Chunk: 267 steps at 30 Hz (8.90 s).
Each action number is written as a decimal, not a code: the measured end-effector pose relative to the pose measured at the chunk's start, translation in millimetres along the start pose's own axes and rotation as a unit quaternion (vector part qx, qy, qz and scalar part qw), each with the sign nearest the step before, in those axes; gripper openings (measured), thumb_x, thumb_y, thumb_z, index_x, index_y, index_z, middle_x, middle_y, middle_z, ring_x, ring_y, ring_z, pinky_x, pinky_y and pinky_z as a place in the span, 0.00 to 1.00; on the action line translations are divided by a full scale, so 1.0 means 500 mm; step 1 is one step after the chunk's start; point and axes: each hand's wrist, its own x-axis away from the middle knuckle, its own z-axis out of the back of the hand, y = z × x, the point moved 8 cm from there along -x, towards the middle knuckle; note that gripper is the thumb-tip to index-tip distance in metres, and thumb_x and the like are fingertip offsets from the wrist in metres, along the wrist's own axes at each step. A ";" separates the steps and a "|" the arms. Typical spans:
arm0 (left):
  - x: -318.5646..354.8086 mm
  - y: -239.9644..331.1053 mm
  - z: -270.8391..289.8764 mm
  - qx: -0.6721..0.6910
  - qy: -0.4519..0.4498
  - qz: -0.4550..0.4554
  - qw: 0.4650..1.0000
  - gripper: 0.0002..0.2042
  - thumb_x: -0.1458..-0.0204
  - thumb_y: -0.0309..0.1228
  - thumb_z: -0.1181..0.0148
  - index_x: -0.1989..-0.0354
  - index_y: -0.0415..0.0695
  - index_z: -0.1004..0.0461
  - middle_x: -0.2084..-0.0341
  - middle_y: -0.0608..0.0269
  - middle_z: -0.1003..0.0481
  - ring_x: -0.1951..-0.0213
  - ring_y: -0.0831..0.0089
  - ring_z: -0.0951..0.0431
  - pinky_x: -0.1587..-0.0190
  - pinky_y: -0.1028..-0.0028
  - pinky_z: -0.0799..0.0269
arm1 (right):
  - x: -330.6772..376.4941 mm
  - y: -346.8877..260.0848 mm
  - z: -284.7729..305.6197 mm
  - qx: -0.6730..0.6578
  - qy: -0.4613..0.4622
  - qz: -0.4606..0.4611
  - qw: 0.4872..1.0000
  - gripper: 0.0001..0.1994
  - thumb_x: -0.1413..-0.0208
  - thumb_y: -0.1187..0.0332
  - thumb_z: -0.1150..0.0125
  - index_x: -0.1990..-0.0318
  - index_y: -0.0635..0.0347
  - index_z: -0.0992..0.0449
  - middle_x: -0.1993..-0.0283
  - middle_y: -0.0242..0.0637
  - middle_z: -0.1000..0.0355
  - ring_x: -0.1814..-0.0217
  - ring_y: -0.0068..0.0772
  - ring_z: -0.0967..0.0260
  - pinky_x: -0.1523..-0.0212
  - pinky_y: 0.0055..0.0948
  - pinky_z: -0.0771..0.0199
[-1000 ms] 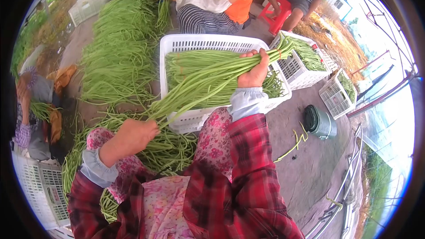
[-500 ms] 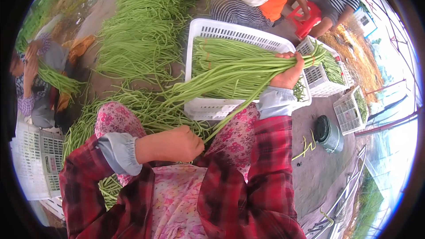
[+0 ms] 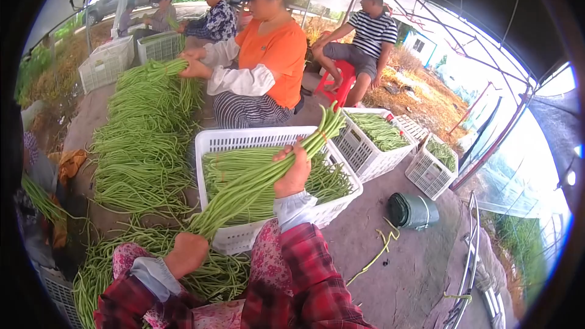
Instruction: Sorting and bundling long green beans (cowpeas) into plastic crates for transport.
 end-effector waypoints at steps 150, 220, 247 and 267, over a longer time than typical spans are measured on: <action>-0.415 -0.235 -0.041 0.616 -0.033 0.115 0.778 0.07 0.53 0.26 0.37 0.65 0.43 0.27 0.68 0.72 0.28 0.68 0.82 0.30 0.63 0.79 0.33 | -0.281 -0.038 0.358 0.857 -0.348 0.038 0.378 0.26 0.64 0.78 0.32 0.52 0.50 0.31 0.55 0.38 0.27 0.53 0.47 0.30 0.56 0.38 0.28; 0.284 -1.271 -0.524 0.010 0.088 0.453 0.887 0.28 0.56 0.20 0.47 0.42 0.38 0.42 0.44 0.50 0.38 0.42 0.51 0.37 0.46 0.60 0.34 | 0.189 0.613 -0.063 0.749 -0.572 -0.039 0.332 0.04 0.50 0.72 0.43 0.66 0.55 0.24 0.70 0.33 0.26 0.65 0.34 0.28 0.49 0.38 0.39; 0.291 -0.978 -0.270 -0.030 -0.067 0.319 0.945 0.20 0.67 0.36 0.34 0.66 0.39 0.31 0.70 0.47 0.27 0.64 0.48 0.25 0.61 0.59 0.28 | 0.180 0.594 -0.034 0.729 -0.587 0.045 0.351 0.03 0.51 0.70 0.44 0.69 0.52 0.24 0.76 0.34 0.28 0.69 0.38 0.30 0.48 0.35 0.38; 0.280 -0.455 0.553 -0.470 0.185 0.038 0.862 0.14 0.63 0.25 0.46 0.64 0.40 0.30 0.70 0.60 0.31 0.61 0.65 0.29 0.46 0.63 0.36 | 0.206 0.632 -0.092 0.754 -0.591 0.011 0.288 0.10 0.49 0.61 0.48 0.66 0.53 0.24 0.70 0.39 0.24 0.68 0.47 0.26 0.61 0.42 0.29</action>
